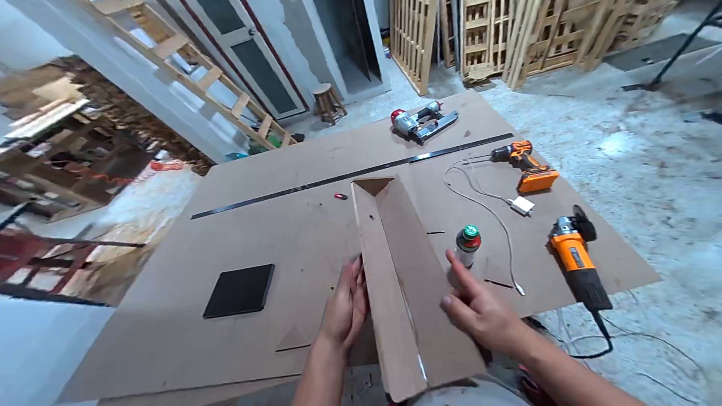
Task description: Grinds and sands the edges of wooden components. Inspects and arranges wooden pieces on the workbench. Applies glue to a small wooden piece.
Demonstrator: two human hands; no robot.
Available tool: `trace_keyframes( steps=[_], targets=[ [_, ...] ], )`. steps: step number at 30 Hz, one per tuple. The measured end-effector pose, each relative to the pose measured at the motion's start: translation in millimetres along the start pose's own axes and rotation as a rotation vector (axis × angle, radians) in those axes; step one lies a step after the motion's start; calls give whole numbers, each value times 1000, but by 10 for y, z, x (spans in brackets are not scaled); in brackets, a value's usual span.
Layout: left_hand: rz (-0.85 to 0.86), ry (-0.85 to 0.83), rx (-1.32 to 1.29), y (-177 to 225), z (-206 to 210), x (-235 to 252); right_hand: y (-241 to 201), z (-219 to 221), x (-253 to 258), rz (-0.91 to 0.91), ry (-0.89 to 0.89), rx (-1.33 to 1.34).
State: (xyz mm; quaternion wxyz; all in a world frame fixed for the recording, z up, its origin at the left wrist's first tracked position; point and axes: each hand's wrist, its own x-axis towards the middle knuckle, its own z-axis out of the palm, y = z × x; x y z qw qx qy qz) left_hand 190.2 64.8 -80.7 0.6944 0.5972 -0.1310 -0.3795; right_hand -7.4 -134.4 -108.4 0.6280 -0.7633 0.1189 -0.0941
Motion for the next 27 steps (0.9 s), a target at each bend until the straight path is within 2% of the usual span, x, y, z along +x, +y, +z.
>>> trace_keyframes(
  steps=[3, 6, 8, 10, 14, 16, 19, 22, 27],
  targets=[
    [24, -45, 33, -182, 39, -215, 291, 196, 34, -108, 67, -86],
    [-24, 60, -174, -287, -51, -217, 332, 365, -2, -183, 16, -62],
    [-9, 114, -262, -302, -158, -226, 280, 433, 15, -178, -55, -96],
    [68, 144, -179, -231, -208, -275, 160, 375, 146, -116, -71, -192],
    [232, 156, 180, 45, -370, -460, -484, 43, 777, -88, 233, -328],
    [293, 153, 365, 189, -353, -604, -948, -50, 1143, -116, 354, -263],
    [393, 92, 521, 297, -269, -796, -1505, 31, 1583, -195, 481, -180],
    [459, 32, 573, 282, -248, -897, -1861, 124, 1730, -168, 609, -184],
    [523, 39, 733, 254, -264, -985, -2046, 174, 1645, -208, 684, -123]
  ],
)
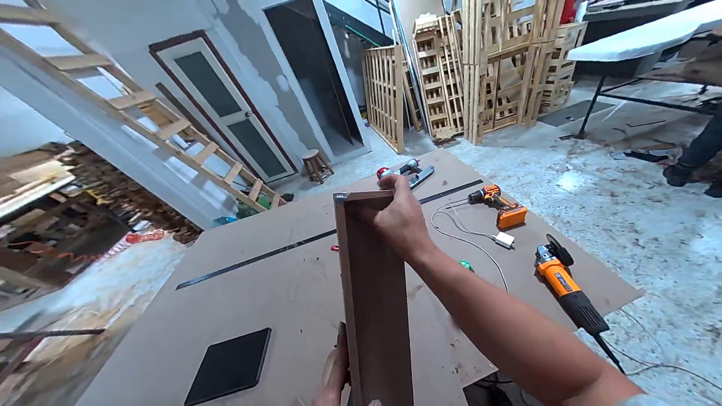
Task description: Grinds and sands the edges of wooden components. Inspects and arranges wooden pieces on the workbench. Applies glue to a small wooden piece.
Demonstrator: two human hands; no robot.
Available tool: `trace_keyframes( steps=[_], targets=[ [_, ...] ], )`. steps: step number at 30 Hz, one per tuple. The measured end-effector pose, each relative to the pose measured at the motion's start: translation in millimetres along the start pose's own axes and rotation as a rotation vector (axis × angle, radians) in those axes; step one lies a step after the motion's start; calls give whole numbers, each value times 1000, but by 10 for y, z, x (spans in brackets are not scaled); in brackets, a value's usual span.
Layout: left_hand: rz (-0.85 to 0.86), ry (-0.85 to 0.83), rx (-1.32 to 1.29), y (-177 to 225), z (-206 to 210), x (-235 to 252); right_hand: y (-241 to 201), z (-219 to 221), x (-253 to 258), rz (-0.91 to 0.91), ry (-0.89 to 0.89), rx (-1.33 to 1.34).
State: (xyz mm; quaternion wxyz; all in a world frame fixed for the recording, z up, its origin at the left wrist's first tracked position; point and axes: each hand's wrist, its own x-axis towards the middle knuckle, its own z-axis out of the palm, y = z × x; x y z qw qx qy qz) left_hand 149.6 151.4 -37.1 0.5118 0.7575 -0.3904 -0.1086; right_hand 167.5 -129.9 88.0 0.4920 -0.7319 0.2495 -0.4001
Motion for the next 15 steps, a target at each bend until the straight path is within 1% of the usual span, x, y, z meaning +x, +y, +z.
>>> trace_keyframes(
  steps=[5, 9, 12, 14, 15],
  targets=[
    [61, 33, 65, 47, -28, -63, -29, -71, -37, 55, -61, 257],
    [90, 42, 63, 110, -48, -76, 56, -139, -22, 38, -122, 482],
    [130, 44, 83, 117, -81, -59, 110, -231, -7, -7, -194, 614],
    [149, 34, 113, 122, -129, -55, 193, -322, 6, -47, -276, 675],
    [150, 20, 140, 143, -171, -48, 264, -378, 10, -38, -319, 706]
  ],
)
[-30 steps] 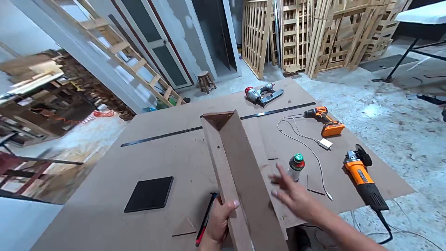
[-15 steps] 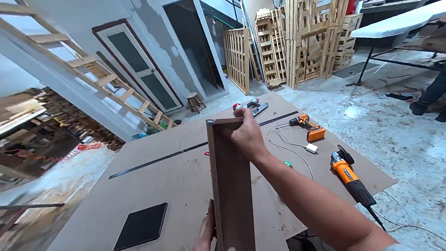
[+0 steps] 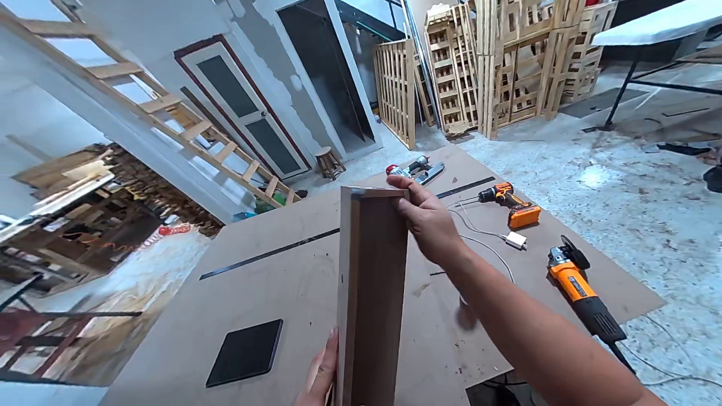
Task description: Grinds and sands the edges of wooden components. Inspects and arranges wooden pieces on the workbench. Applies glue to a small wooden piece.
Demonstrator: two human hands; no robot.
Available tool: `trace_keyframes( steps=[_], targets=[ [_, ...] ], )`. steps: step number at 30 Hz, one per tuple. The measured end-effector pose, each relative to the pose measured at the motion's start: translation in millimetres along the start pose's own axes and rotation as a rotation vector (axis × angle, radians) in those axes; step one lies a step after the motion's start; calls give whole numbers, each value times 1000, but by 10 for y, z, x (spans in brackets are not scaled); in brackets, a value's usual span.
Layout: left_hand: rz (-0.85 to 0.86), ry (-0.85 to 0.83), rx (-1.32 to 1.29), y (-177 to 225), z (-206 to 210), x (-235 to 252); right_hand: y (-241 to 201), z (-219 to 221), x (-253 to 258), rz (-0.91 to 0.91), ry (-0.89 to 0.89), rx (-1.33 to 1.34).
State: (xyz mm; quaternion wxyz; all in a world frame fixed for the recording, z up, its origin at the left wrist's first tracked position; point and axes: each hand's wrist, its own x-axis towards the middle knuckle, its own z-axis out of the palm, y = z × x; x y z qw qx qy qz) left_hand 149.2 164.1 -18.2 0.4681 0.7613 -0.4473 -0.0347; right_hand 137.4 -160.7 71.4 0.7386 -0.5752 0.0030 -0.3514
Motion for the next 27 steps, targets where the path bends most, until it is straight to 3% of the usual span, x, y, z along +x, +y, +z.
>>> trace_keyframes(
  steps=[3, 7, 9, 11, 14, 17, 21, 27],
  targets=[
    [-32, -20, 159, 71, -170, 41, 134, -399, -171, 150, 151, 63],
    [-195, -4, 411, 103, -388, 104, 448, -1267, -697, 207, 353, -262],
    [-323, -35, 316, -50, -435, 178, 576, -1605, -1094, 196, 442, -388],
    [-487, -74, 60, -261, -354, 307, 639, -1878, -1499, 217, 487, -471],
    [-759, -126, -312, -704, 5, 518, 606, -2136, -1996, 265, 510, -503],
    [-883, -108, -522, -1267, 581, 596, 504, -2269, -2372, 316, 503, -509],
    [-959, -105, -610, -1761, 1314, 656, 355, -2431, -2707, 382, 528, -621],
    [-1029, -189, -633, -1980, 1948, 832, 196, -2537, -2910, 458, 658, -689]
  ],
)
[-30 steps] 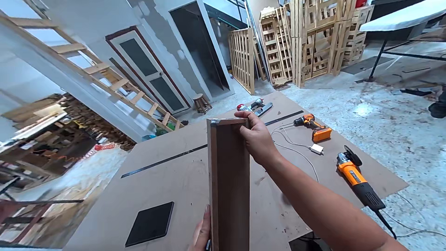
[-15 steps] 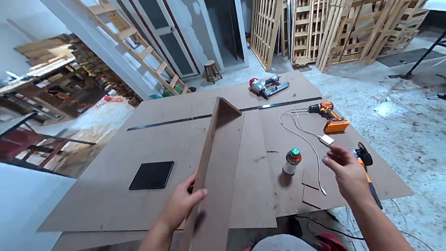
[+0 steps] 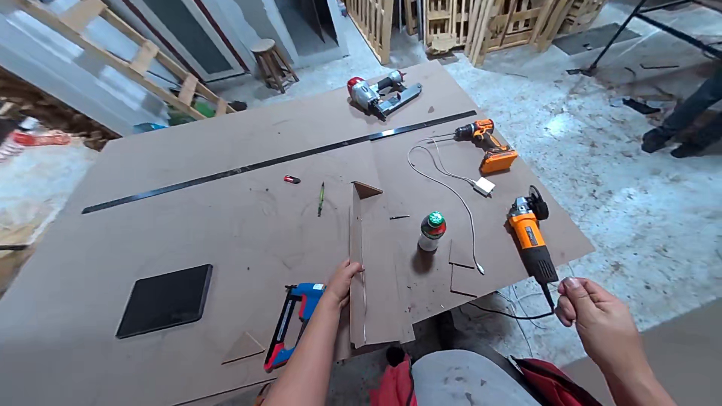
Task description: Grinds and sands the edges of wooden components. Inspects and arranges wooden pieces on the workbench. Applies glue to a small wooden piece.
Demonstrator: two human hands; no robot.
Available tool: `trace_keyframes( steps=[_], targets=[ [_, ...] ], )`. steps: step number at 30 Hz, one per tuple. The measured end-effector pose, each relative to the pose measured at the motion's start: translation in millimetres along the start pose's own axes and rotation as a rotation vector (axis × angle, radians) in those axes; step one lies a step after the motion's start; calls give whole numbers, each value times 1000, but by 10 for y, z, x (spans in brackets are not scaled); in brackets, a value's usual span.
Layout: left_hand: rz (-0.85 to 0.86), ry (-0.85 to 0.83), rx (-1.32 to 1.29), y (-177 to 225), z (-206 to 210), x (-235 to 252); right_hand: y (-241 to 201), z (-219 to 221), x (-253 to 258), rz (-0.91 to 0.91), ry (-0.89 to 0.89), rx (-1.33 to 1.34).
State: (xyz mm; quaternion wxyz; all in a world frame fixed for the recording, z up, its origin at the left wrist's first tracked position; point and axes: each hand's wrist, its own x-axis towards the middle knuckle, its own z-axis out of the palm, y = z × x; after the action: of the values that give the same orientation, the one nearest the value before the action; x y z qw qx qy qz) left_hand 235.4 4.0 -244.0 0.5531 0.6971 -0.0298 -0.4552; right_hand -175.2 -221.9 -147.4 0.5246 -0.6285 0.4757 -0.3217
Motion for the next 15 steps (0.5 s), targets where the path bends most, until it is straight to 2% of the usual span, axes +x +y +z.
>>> trace_keyframes(
  steps=[7, 11, 15],
  targets=[
    [1, -24, 31, -14, 196, 147, 30, -117, 131, 65, 41, 38],
    [-7, 83, 24, 6, 144, 133, 92, -145, 305, 25, -96, 61],
    [-22, 234, 56, -91, 33, 137, 59, -41, 456, -19, -40, 81]
  ],
)
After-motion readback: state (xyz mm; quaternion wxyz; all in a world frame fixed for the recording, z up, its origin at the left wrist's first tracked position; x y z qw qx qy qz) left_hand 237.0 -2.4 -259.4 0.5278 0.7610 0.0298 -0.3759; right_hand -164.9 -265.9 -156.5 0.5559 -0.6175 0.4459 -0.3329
